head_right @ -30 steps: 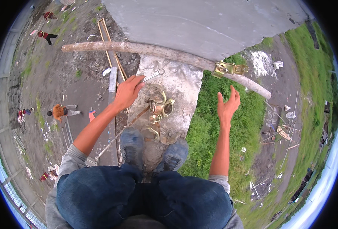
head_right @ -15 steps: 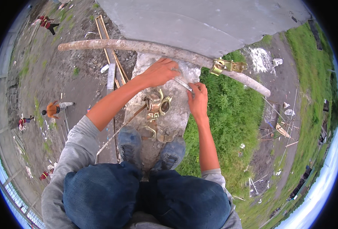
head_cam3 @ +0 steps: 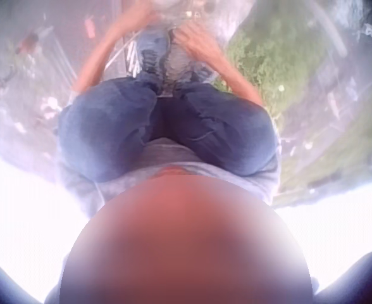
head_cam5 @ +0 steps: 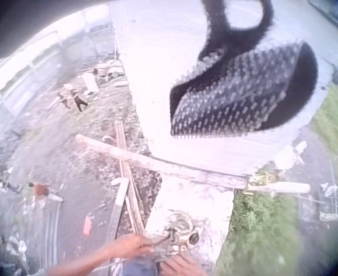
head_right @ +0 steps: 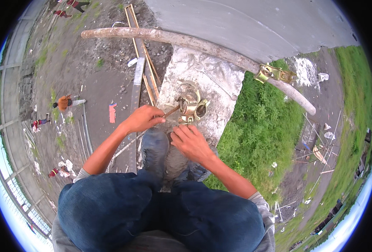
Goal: The person assembles a wooden scaffolding pole by hand, attaching a metal clamp and tightening it with a wrench. The person then secures the pole to a concrete structure using a second clamp and wrench, repeating the process for a second pole.
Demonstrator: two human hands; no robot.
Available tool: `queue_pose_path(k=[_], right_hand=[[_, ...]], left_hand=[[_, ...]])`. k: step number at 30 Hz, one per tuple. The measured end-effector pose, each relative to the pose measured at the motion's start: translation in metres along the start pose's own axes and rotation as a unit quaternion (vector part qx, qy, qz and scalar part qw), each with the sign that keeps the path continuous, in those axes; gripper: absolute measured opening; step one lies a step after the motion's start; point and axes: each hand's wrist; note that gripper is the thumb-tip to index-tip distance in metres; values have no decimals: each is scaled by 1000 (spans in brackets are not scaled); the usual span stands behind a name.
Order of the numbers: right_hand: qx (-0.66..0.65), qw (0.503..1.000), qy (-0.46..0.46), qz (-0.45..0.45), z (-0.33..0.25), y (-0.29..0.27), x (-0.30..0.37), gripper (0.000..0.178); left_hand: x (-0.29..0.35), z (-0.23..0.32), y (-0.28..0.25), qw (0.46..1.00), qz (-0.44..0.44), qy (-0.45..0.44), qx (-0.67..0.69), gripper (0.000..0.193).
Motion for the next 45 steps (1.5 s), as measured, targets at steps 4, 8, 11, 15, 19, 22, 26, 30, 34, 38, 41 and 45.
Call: queue_pose_path(k=[4, 8, 11, 15, 19, 22, 26, 30, 34, 38, 41, 45], right_hand=[[123, 990, 51, -36, -21, 31, -7, 38], [87, 986, 86, -111, -12, 40, -11, 42], [52, 995, 51, -68, -6, 35, -7, 46], [-23, 999, 34, -33, 0, 17, 7, 50], [-99, 991, 78, 50, 3, -15, 13, 54], [-123, 978, 107, 130, 8, -51, 4, 57], [-69, 978, 112, 160, 23, -101, -20, 59], [-40, 994, 57, 82, 36, -136, -45, 60], [-42, 998, 34, 14, 44, -172, -73, 60], [-97, 988, 110, -41, 57, -201, -115, 53], [-139, 985, 85, -59, 60, -203, -148, 47], [-309, 946, 101, -1, 55, -182, -178, 36]], left_hand=[[-1, -6, 7, 1000, -1, -7, 9, 30], [-5, -8, 0, 997, -39, -27, 57, 29], [-10, -10, -1, 996, -62, -61, 37, 33], [-16, -14, -1, 989, -95, -111, 36, 32], [-19, -7, -8, 983, -121, -128, 47, 29], [-19, 6, -18, 982, -110, -144, 53, 27], [-27, 15, -30, 986, -133, -95, 16, 28], [-36, 11, -29, 973, -152, -171, 16, 39], [-44, 1, -29, 974, -159, -154, -43, 55], [-45, -20, -59, 987, -59, -87, 118, 76], [-47, -27, -83, 962, 121, 13, 244, 103], [-60, -19, -95, 932, 166, 177, 267, 114]])
Point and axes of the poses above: each hand's wrist, its own x-axis away from the middle knuckle, its own y-axis out of the palm, z = x × y, and after that the axes turned 5 degrees about -z, right-handed
